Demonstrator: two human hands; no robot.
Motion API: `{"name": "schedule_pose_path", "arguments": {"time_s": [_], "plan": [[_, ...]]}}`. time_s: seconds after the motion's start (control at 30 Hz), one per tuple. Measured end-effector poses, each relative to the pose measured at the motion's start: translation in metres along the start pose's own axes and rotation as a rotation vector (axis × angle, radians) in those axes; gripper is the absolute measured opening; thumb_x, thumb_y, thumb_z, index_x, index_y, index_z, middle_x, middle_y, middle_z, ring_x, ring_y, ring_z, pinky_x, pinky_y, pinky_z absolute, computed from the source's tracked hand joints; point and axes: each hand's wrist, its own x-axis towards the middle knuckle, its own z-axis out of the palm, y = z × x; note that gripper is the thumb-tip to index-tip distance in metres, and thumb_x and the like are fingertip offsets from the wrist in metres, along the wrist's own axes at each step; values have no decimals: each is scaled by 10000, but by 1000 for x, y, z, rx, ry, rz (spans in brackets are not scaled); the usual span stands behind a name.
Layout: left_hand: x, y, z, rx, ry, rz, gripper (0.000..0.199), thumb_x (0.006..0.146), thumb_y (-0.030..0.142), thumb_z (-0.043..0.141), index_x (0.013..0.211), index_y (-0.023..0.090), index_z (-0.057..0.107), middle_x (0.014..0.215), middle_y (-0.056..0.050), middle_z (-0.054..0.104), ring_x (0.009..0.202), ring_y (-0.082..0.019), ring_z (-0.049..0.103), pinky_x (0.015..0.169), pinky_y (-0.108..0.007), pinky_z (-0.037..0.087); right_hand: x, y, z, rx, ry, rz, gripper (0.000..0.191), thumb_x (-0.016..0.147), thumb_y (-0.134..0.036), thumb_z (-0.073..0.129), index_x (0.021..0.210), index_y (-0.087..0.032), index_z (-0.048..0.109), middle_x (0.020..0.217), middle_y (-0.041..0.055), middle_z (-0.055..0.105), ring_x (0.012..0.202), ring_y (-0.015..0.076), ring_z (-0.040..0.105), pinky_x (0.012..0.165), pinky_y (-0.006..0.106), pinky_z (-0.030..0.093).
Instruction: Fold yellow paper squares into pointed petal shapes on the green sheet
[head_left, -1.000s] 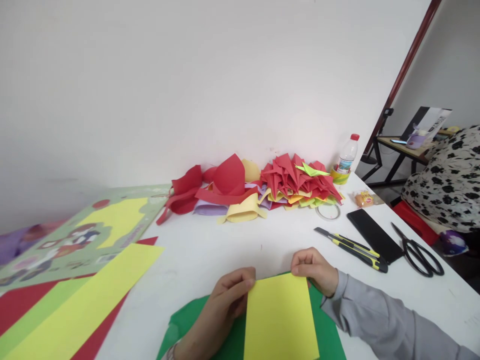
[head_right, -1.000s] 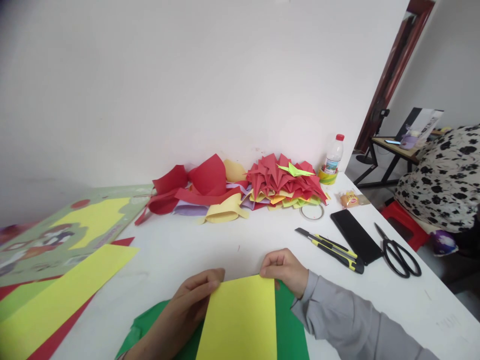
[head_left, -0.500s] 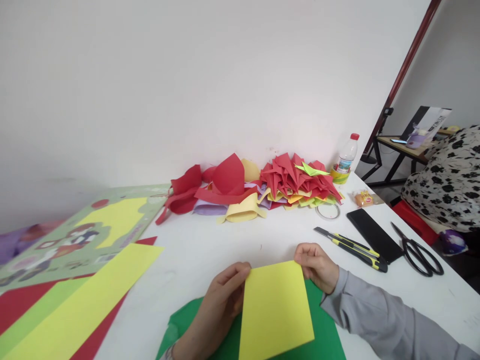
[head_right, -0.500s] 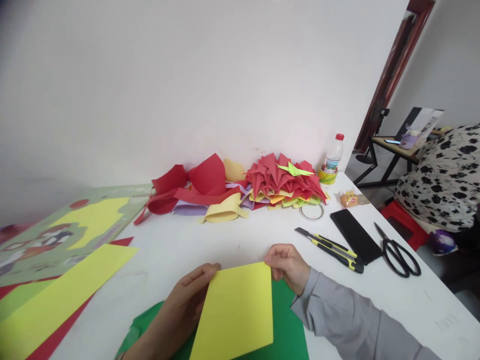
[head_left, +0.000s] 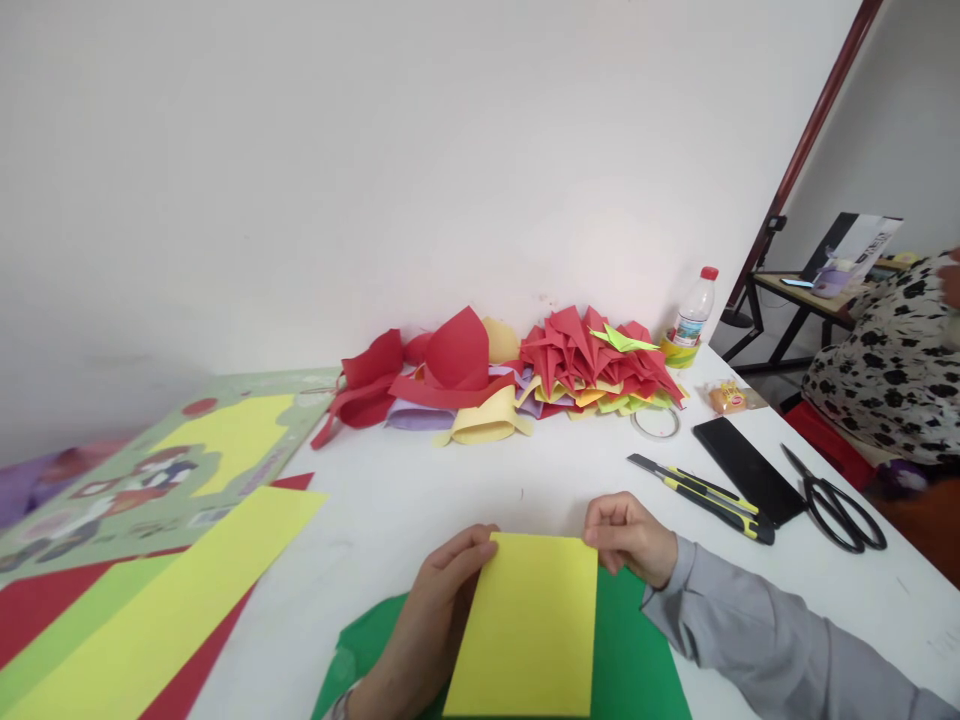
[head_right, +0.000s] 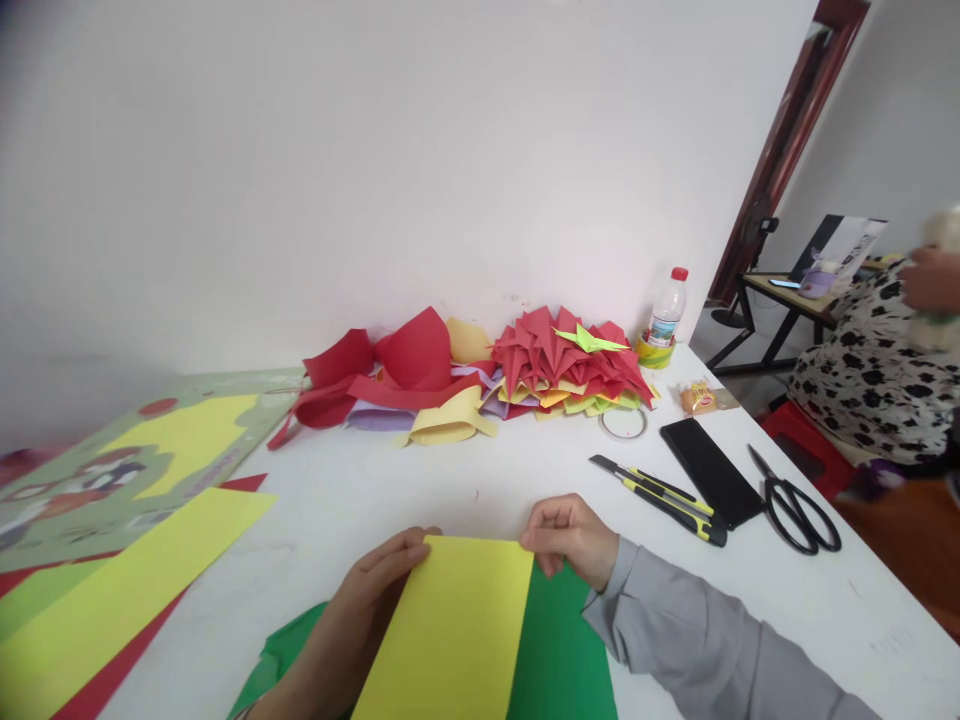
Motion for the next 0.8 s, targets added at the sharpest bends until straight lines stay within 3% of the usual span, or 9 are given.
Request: {"name": "schedule_pose_path", "arguments": {"time_s": [0.2, 0.37, 0.57, 0.8], "plan": [[0, -3, -2, 242, -188, -8, 419, 696, 507, 729, 556, 179, 509, 497, 76, 344, 443, -77, 273, 430, -222, 179, -4, -7, 3, -58, -123, 15, 408, 668, -501, 756, 588, -126, 615, 423, -42, 553, 345, 44, 405, 370, 181, 267], [-5, 1, 6, 427, -330, 42, 437, 701, 542, 720, 536, 173, 553, 524, 54, 400, 479, -99, 334, 467, -242, 211, -7, -10, 9, -275, -307, 78, 452, 688, -570, 733, 704, -130, 630, 535, -48, 559, 443, 49, 425, 445, 186, 324], [-6, -5, 12, 617, -336, 186, 380, 805, 486, 610, 570, 201, 523, 568, 38, 415, 563, -141, 356, 525, -250, 263, -5, 1, 13, -404, -323, 23, 399, 715, -540, 703, 720, -150, 617, 589, -58, 504, 516, 60, 384, 492, 202, 306], [-6, -9, 11, 688, -337, 235, 327, 814, 434, 592, 599, 201, 510, 602, 30, 421, 590, -147, 355, 553, -252, 282, -7, 1, 11, -583, -294, -56, 150, 749, -291, 660, 685, -158, 633, 536, -72, 466, 491, 63, 377, 471, 191, 291]]}}
